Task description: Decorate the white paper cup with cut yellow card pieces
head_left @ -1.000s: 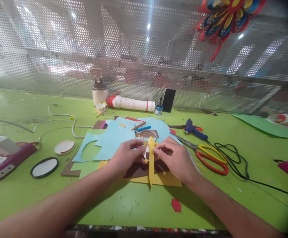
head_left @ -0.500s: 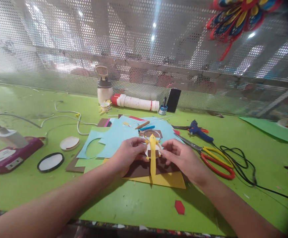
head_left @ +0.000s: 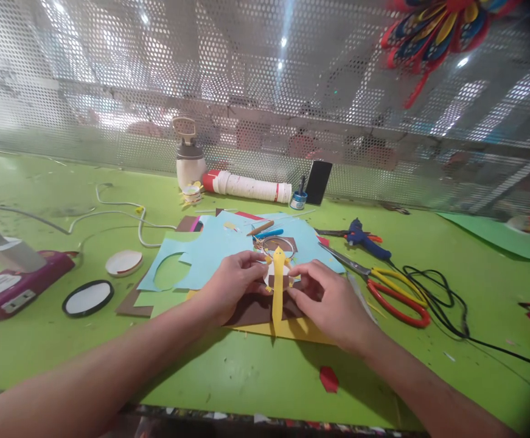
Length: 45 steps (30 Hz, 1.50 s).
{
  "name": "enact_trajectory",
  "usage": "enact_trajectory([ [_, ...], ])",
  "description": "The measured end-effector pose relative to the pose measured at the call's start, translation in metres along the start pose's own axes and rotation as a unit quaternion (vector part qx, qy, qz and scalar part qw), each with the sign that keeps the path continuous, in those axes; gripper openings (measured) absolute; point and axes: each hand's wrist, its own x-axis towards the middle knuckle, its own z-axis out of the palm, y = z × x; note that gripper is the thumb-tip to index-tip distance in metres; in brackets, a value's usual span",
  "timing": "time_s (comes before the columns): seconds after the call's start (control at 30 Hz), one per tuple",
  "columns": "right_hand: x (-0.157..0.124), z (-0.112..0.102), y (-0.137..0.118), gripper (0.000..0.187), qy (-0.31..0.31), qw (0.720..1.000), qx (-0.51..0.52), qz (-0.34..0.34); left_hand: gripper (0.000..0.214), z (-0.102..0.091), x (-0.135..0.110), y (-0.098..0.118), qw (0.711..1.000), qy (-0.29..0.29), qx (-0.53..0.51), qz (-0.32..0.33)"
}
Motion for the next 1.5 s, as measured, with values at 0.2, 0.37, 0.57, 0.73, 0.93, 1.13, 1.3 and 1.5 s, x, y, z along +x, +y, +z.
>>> enact_trajectory([
  [0.2,-0.0016,0.0017,-0.0031,0.014,0.021,0.999,-0.026,0.011,0.016,0.0019,0.0003,-0.0007,1.0,-0.002,0.008,-0.008],
  [0.37,-0.0038,0.0059,-0.0024,0.007,0.017,1.0,0.002,0.015,0.019,0.0029,-0.0015,-0.0008,1.0,0.005,0.028,-0.011],
  [0.57,-0.0005,0.0064,-0.0015,0.017,0.002,0.992,0.097,0.081,0.022,0.0039,-0.0023,-0.002,0.998,0.023,0.058,0.007],
  [0.73,0.0017,0.0034,-0.0018,0.019,0.021,0.984,0.15,0.098,0.029,0.0047,-0.0033,-0.001,0.996,0.024,0.078,0.022],
  [0.93,0.0041,0.0002,-0.0016,0.018,0.003,0.995,0.068,0.077,0.03,0.0018,-0.0012,-0.0053,0.998,0.016,0.063,0.016],
  [1.13,0.0034,0.0012,-0.0009,0.018,-0.007,0.998,0.009,0.059,0.027,0.0011,0.0004,-0.0066,0.997,0.011,0.071,0.018],
  [1.3,0.0003,0.005,-0.0017,0.015,0.056,0.998,-0.034,0.014,0.029,0.0028,0.0003,-0.0069,0.998,0.009,0.062,0.016],
  [1.5,0.0025,0.0058,0.0013,0.008,0.109,0.994,-0.024,0.0,0.031,0.003,-0.0003,-0.0067,0.999,-0.001,0.042,0.008],
])
